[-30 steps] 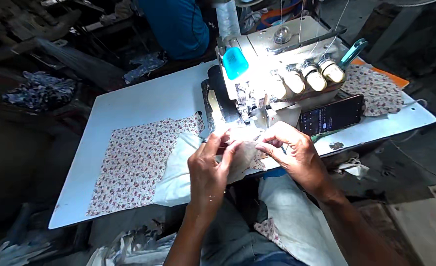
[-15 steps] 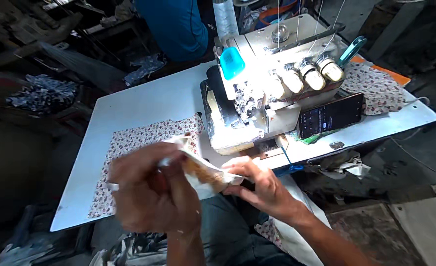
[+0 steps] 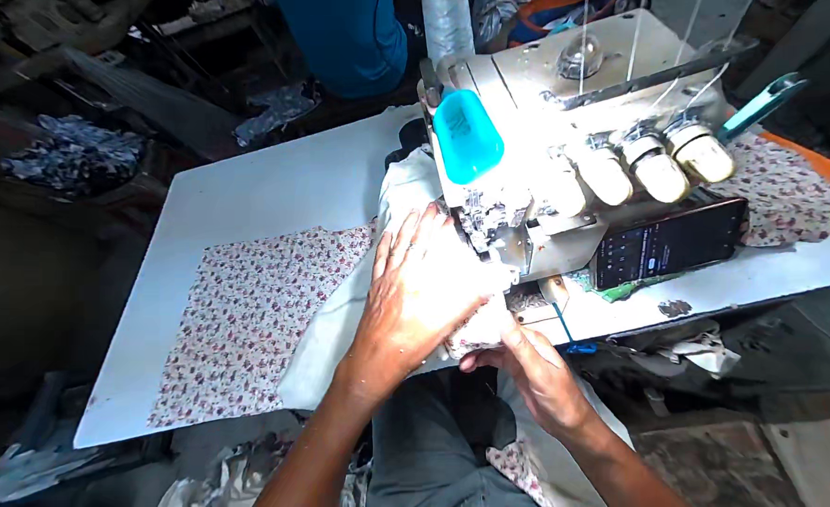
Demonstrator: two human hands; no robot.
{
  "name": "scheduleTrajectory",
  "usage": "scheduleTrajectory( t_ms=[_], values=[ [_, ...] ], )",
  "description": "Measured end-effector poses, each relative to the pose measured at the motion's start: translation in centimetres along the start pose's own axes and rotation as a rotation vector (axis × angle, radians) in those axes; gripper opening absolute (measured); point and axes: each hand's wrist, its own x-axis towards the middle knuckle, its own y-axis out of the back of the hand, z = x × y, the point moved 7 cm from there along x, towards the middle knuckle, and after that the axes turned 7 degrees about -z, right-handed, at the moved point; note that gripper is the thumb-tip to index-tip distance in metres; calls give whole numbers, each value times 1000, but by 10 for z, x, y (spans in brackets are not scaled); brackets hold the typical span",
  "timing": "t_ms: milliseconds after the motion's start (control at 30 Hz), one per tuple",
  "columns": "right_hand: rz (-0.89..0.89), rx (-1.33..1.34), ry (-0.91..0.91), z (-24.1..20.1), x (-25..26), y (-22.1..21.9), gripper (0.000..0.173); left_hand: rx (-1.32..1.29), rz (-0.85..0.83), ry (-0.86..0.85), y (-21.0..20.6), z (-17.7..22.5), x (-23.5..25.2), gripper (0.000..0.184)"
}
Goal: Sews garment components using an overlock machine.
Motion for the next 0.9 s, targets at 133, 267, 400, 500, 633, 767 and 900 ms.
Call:
scheduleTrajectory(
  t_ms=[133, 267, 400, 500, 633, 767, 900],
  values=[
    [58, -157, 85, -15, 0, 9, 23, 112, 24, 80, -1, 9, 16, 91],
    [118, -346, 67, -20, -6, 22, 41, 22, 23, 81, 2, 14, 22, 83],
    [101, -554, 20, -13, -28, 25, 28, -256, 308, 28, 31, 10, -20, 50],
    [72, -599, 29, -9, -43, 23, 21, -196, 465, -101, 29, 13, -62, 45],
    [-14, -636, 76, -12, -43, 5, 23, 12, 415, -171, 5, 19, -80, 29],
    [-83, -666, 154, -17, -38, -17, 25, 52, 452, -129, 7, 15, -77, 14],
    [-98, -609, 194, -23, -37, -29, 24, -378, 454, 9, 25, -3, -83, 14]
  ],
)
